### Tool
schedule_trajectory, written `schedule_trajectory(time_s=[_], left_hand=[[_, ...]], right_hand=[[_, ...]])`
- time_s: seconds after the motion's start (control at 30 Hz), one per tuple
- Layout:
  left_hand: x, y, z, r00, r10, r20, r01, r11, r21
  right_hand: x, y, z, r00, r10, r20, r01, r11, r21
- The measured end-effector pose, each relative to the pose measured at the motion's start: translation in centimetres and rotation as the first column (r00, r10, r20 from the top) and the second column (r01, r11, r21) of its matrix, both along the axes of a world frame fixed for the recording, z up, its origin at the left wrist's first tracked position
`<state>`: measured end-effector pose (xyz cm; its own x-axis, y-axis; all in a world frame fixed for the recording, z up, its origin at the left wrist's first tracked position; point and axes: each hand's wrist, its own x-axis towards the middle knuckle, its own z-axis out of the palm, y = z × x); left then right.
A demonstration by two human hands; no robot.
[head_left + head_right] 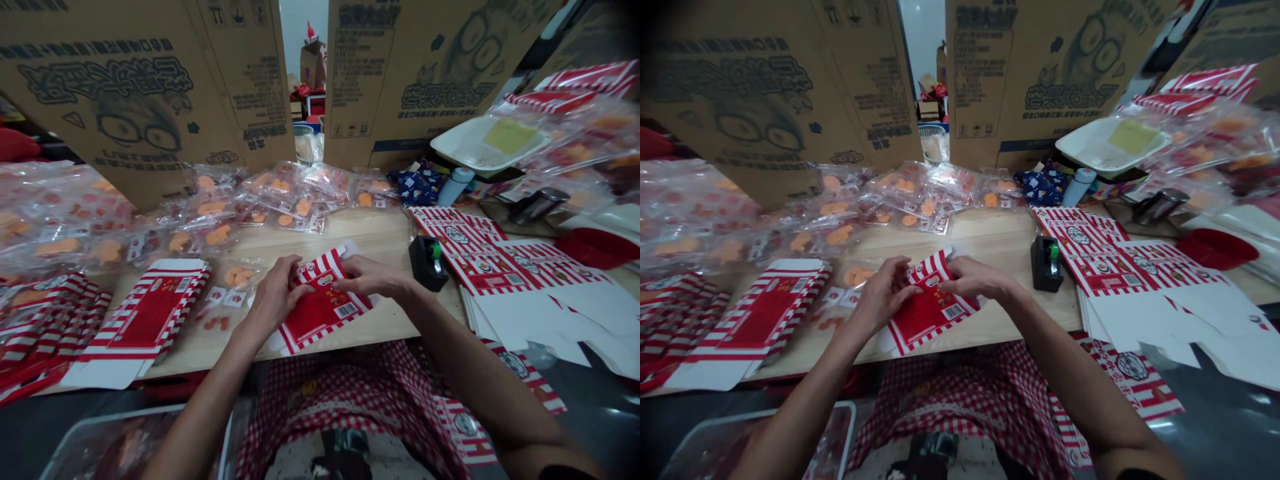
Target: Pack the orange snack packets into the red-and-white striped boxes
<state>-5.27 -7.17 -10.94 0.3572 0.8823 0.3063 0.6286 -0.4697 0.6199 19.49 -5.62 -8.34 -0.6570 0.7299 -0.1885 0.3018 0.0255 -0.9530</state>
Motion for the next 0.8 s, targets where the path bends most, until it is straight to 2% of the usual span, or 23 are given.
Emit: schedule_trajectory(time_s=[0.1,0.2,0.33,0.43,0.5,0.6,0.67,0.73,0.8], left_hand=[[0.4,-1.3,-1.8,0.998,-0.003,-0.057,0.008,0.995,0.095],[0.8,-3.1,-3.4,0.998,-0.036,-0.056,0.039,0.998,0.058],[1.0,-4.4,-4.4,0.993,-0.112,0.045,0.115,0.991,-0.063],[1.3,-4.3,-4.0,0.978,-0.133,0.163,0.162,0.970,-0.179],[1.6,-4.0,-3.6,0.978,-0.101,0.182,0.135,0.973,-0.187],[1.6,-3.6,-2.7,0.996,0.072,0.047,-0.072,0.997,-0.005],[0.9,-3.5,-2.0,0.965,0.243,-0.098,-0.226,0.962,0.156],[-0.1,-3.5,-1.6,0.925,0.331,-0.189,-0.283,0.928,0.243],[-1.2,-3.3,-1.5,0.938,0.294,-0.184,-0.244,0.937,0.250]], right_hand=[[-0.6,-0.3,-1.5,0.966,-0.122,-0.229,0.052,0.956,-0.288],[-1.4,-1.0,-2.9,0.895,-0.228,-0.383,0.039,0.896,-0.443],[-1.8,-2.0,-3.1,0.889,-0.250,-0.383,0.060,0.893,-0.445],[-1.9,-2.1,-2.2,0.929,-0.195,-0.313,0.074,0.930,-0.359],[-1.7,-1.6,-1.6,0.943,-0.176,-0.281,0.083,0.946,-0.313],[-0.8,0.0,-1.0,0.888,-0.312,-0.339,0.195,0.921,-0.337],[0.2,1.0,-0.8,0.811,-0.438,-0.387,0.289,0.877,-0.385],[1.2,1.5,-0.7,0.768,-0.495,-0.407,0.324,0.848,-0.419],[2.1,1.4,-0.6,0.800,-0.459,-0.386,0.288,0.859,-0.424]])
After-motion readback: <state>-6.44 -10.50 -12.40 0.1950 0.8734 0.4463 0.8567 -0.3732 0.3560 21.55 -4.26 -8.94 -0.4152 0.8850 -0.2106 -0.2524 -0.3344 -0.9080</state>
